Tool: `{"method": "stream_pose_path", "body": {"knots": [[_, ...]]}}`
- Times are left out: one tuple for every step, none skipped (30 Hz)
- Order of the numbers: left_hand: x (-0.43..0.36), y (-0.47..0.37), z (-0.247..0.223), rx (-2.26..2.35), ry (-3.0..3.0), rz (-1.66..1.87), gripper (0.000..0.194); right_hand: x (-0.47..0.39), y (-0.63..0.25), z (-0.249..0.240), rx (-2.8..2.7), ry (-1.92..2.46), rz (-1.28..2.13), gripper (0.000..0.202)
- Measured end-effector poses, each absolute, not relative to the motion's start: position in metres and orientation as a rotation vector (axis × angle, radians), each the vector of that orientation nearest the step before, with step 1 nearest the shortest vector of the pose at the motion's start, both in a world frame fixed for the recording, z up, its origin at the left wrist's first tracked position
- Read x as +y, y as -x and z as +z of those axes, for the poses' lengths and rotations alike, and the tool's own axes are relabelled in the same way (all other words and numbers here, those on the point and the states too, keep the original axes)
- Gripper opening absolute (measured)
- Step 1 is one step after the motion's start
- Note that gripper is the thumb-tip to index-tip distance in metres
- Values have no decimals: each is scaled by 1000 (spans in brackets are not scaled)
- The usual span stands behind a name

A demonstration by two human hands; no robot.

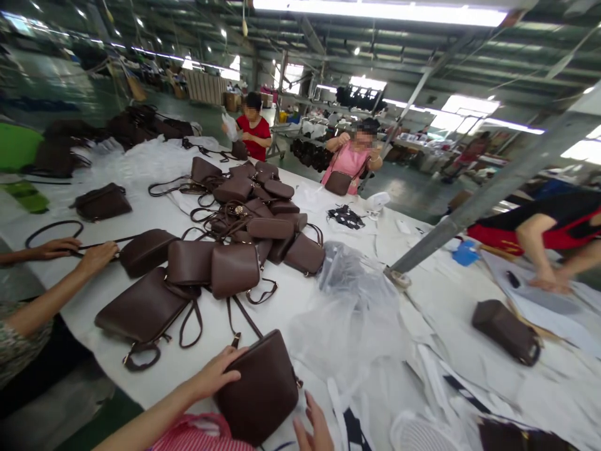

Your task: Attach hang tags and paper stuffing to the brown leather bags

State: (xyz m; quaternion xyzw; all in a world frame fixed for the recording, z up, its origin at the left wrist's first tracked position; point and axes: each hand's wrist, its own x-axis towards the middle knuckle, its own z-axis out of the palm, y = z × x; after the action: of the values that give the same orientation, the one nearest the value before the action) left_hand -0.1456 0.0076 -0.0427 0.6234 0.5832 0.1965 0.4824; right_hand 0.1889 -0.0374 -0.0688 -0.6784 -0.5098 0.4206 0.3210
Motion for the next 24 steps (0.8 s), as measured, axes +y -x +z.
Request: {"method": "stream_pose_path", "body": {"knots": [[3,143,-45,1436,-1485,502,63,-31,-175,-70,-1251,1787,1278,67],[0,141,-47,1443,-1448,531,61,-25,-162,-69,-1135,1805,1433,80],[-1,139,-48,1435,-1403,570,60,-20,-150,-66,-1014,1800,1542,92],[-1,139,-49,1409,-1341,613,61,-15,-140,-62,-916,1748,1621,102],[-1,138,-49,1373,-1258,659,64,-11,-131,-55,-852,1673,1648,109],[0,138,-47,1330,-1155,704,67,-5,-125,-45,-829,1583,1639,113],[1,138,-44,1281,-1042,750,70,2,-120,-31,-847,1486,1612,114],[1,137,-40,1228,-926,798,73,9,-117,-15,-899,1399,1575,111],[0,136,-33,1166,-817,846,74,18,-115,4,-981,1330,1535,104],[0,135,-25,1095,-721,894,74,28,-113,26,-1100,1249,1519,92],[-1,133,-16,1018,-639,941,72,37,-112,49,-1231,1183,1517,79],[0,131,-6,940,-571,974,70,46,-110,72,-1360,1139,1515,65],[0,129,5,872,-514,990,68,53,-109,95,-1467,1111,1491,54],[1,127,16,812,-468,980,65,58,-107,117,-1540,1095,1447,49],[3,125,27,761,-432,945,63,60,-106,137,-1613,1080,1401,47],[5,123,37,714,-405,890,61,60,-105,156,-1685,1068,1344,44],[7,122,46,670,-384,827,60,57,-105,172,-1763,1047,1266,41],[9,121,53,634,-367,769,58,53,-107,187,-1857,1011,1167,39],[10,120,57,604,-353,722,56,47,-109,199,-1967,961,1045,37],[10,119,60,583,-338,684,54,42,-114,210,-2085,899,901,36],[11,118,60,567,-323,651,51,38,-119,218,-2204,834,750,39],[11,117,58,557,-311,613,49,35,-125,223,-2313,776,603,45],[11,116,56,552,-300,569,48,35,-131,225,-2395,741,469,50],[11,114,53,551,-290,519,49,36,-137,225,-2440,735,356,49]]}}
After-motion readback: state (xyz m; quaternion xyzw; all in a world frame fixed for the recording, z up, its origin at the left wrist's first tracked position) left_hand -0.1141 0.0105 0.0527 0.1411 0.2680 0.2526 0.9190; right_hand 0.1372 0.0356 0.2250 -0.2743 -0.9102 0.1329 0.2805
